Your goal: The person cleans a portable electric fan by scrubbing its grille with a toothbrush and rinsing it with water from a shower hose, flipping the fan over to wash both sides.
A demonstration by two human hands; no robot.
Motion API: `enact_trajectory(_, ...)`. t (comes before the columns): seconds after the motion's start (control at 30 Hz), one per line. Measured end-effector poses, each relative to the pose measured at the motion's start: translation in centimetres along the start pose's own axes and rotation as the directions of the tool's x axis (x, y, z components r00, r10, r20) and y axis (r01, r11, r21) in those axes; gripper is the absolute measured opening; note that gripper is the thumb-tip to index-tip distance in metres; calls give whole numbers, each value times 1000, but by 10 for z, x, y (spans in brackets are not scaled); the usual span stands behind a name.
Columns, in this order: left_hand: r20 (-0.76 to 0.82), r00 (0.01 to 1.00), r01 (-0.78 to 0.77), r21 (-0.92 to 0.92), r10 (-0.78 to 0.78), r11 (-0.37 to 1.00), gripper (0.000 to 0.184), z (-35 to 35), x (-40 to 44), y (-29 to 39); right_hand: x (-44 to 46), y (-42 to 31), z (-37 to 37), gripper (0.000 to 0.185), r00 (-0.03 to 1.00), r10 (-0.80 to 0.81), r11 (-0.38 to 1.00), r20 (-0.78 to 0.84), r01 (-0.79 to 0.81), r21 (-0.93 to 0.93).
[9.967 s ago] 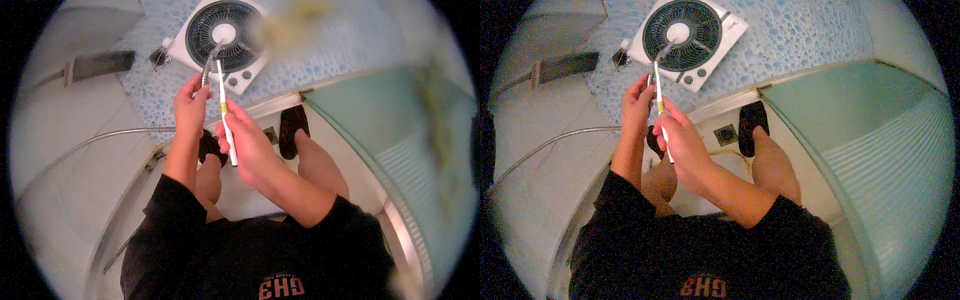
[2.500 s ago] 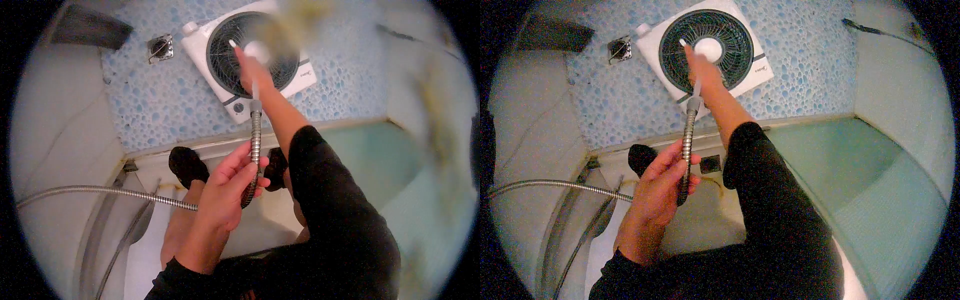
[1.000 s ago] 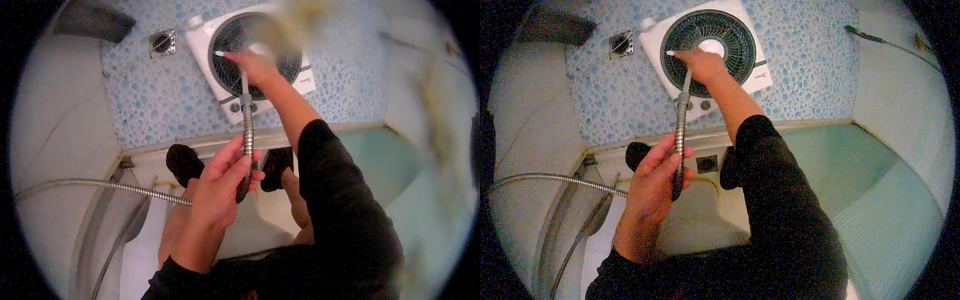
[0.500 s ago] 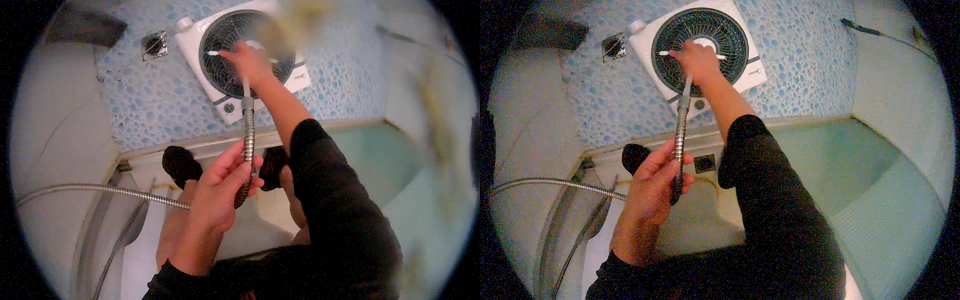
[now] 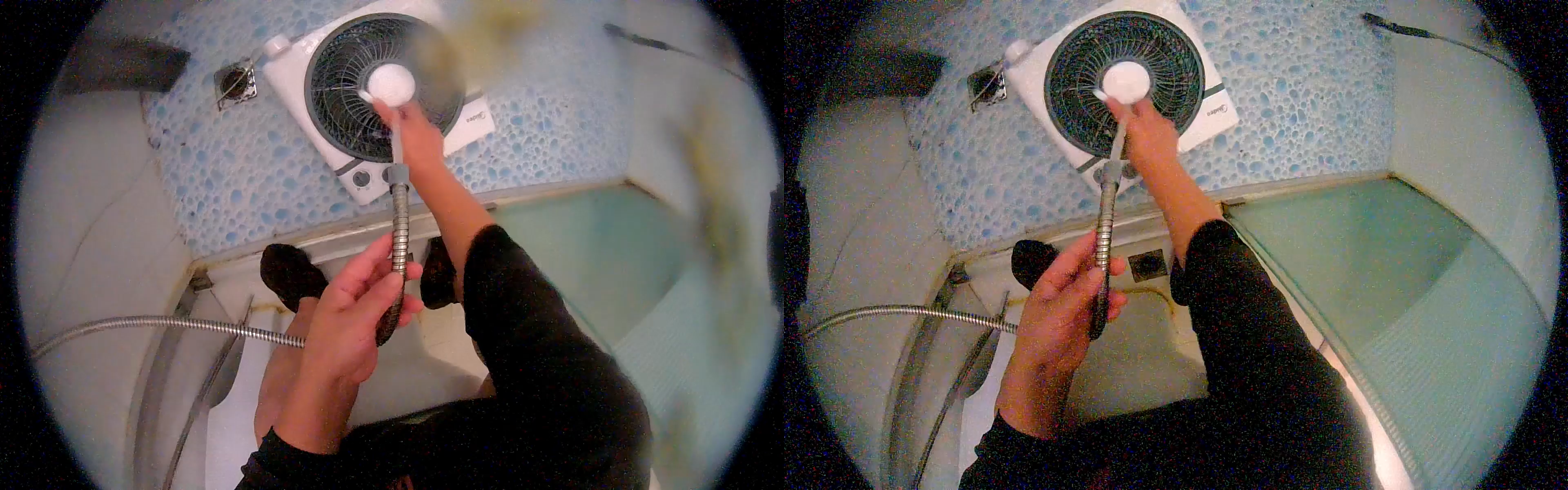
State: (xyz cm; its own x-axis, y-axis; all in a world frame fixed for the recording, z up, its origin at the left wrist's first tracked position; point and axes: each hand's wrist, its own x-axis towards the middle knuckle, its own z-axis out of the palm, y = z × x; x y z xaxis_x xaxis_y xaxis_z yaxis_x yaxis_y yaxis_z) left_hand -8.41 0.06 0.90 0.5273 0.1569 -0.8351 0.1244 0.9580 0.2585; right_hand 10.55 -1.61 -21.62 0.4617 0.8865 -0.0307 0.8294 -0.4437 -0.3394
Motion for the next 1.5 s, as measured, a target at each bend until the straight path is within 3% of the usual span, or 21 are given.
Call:
enact_trajectory(0.17, 8, 1000, -2, -16, 2, 1000, 47, 0, 1, -2, -45, 27, 2, 47, 994, 95, 995, 48, -96, 18)
enact_trajectory(0.37, 8, 1000, 28, 41, -28, 999, 44, 4, 5, -5, -5, -9, 0, 54, 990, 81, 994, 112, -89, 70)
enact_trajectory(0.4, 1, 999, 36, 44, -36, 998, 44, 6, 6, -4, -5, -9, 4, 58, 975, 174, 972, 142, -193, 134)
enact_trajectory(0.5, -19, 999, 39, 61, -38, 997, 44, 8, 9, -6, -27, -4, 1, 50, 979, 168, 964, 118, -188, 187)
enact_trajectory(0.6, -39, 999, 27, 89, -23, 996, 44, 7, 13, -13, -16, 11, 41, 36, 944, 326, 579, 55, -245, 778)
enact_trajectory(0.7, -66, 997, -17, 151, 27, 988, 43, 12, 16, -12, 20, -19, -27, 25, 726, 317, 5, 611, -645, 764)
enact_trajectory(0.73, -63, 996, -49, 169, 61, 984, 43, 12, 16, -12, 18, -25, -37, 21, 738, 217, -250, 639, -591, 767)
enact_trajectory(0.83, -56, 989, -123, 176, 135, 977, 43, 17, 14, -5, 10, -35, -60, 20, 802, 127, -369, 583, -507, 779)
enact_trajectory(0.97, -10, 976, -213, 168, 218, 962, 41, 21, 15, -6, -17, -42, -100, 21, 711, 454, -75, 538, -571, 818)
enact_trajectory(1.0, -8, 973, -225, 170, 230, 959, 41, 23, 15, -6, -25, -46, -117, 26, 694, 462, -161, 552, -546, 822)
enact_trajectory(1.1, 3, 937, -337, 279, 350, 899, 38, 31, 16, -12, -52, -70, -168, 29, 728, 395, 9, 560, -612, 790)
enact_trajectory(1.13, 17, 920, -373, 346, 392, 861, 38, 33, 19, -19, -62, -73, -167, 36, 804, 423, 275, 417, -552, 787)
enact_trajectory(1.17, 45, 899, -414, 410, 436, 812, 37, 27, 25, -32, -75, -77, -161, 35, 843, 433, 403, 319, -498, 768)
enact_trajectory(1.23, 91, 861, -466, 534, 500, 705, 39, 30, 31, -55, -95, -72, -164, 35, 896, 417, 615, 150, -400, 680)
enact_trajectory(1.27, 121, 836, -493, 592, 534, 638, 41, 31, 28, -65, -104, -77, -185, 31, 897, 420, 644, 140, -403, 650)
enact_trajectory(1.33, 358, 689, -656, 677, 630, 332, 43, 33, 1, -64, -120, -62, -191, 31, 782, 430, 434, 452, -617, 656)
enact_trajectory(1.37, 375, 692, -611, 759, 617, 224, 44, 28, -15, -51, -134, -52, -184, 30, 827, 423, 521, 370, -556, 647)
enact_trajectory(1.4, 415, 570, -598, 801, 709, 12, 45, 24, -38, -19, -142, -58, -203, 31, 826, 402, 498, 395, -559, 663)
enact_trajectory(1.43, 461, 438, -531, 826, 772, -192, 46, 22, -64, 12, -153, -63, -203, 32, 853, 387, 297, 350, -475, 829)
enact_trajectory(1.47, 475, 264, -461, 827, 840, -323, 48, 11, -83, 42, -161, -64, -213, 34, 870, 400, 454, 289, -462, 762)
enact_trajectory(1.5, 498, 85, -367, 821, 863, -437, 50, 0, -103, 81, -167, -57, -212, 33, 855, 417, 457, 309, -491, 741)
